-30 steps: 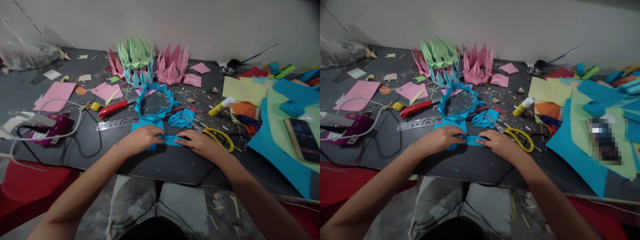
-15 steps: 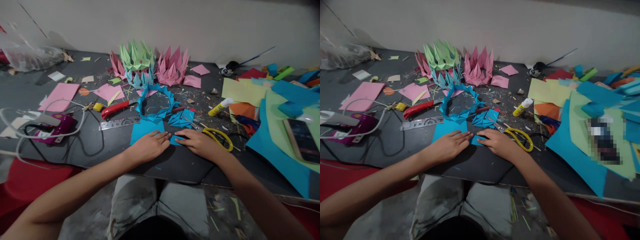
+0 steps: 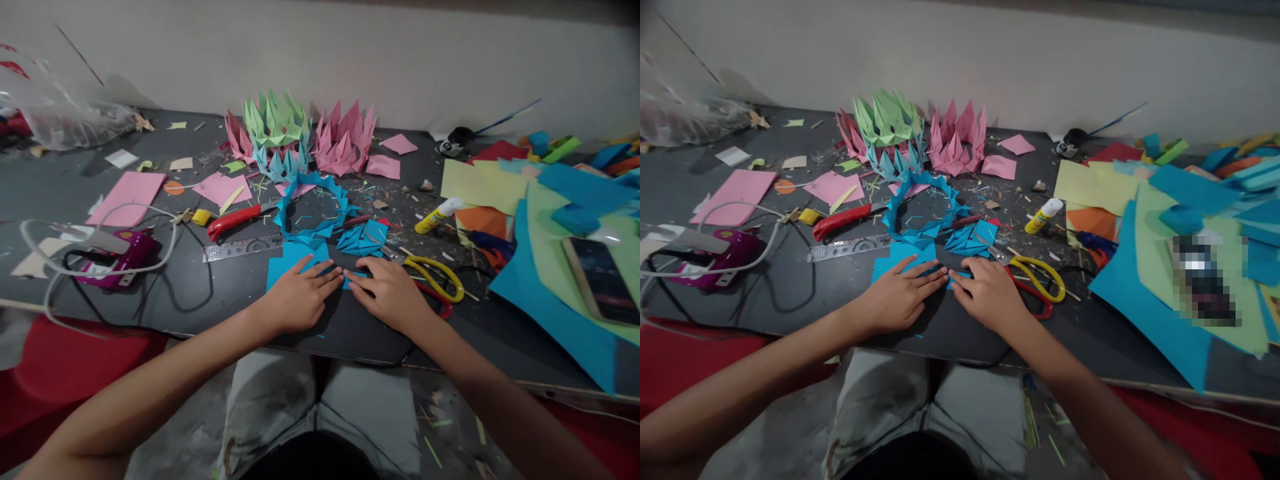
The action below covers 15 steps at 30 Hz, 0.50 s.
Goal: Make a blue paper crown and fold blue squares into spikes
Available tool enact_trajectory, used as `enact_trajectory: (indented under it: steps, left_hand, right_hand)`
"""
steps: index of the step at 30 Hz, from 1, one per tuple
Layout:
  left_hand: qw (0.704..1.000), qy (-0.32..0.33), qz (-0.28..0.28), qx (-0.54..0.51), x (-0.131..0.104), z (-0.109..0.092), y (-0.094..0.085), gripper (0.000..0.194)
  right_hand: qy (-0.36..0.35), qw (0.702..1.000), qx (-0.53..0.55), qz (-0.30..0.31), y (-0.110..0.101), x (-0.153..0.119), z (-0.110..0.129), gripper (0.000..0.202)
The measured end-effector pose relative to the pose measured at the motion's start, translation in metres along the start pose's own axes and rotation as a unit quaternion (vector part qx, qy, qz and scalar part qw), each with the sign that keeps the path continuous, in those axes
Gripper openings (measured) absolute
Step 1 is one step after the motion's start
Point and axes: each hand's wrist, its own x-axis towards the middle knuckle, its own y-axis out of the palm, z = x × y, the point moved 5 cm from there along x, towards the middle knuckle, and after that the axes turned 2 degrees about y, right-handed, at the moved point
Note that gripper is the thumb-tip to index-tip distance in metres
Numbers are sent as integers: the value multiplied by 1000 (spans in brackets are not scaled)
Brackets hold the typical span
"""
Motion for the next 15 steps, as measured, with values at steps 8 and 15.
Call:
enact_trajectory:
  steps: [8, 15]
  left_hand:
    - [998, -60, 0, -33, -10, 11, -12, 46]
    - [995, -91, -37, -31, -22, 16, -18, 37]
  right_hand:
    - [71, 997, -24, -31, -6, -13, -18, 21]
    - [77, 996, -3, -38, -4, -15, -19, 21]
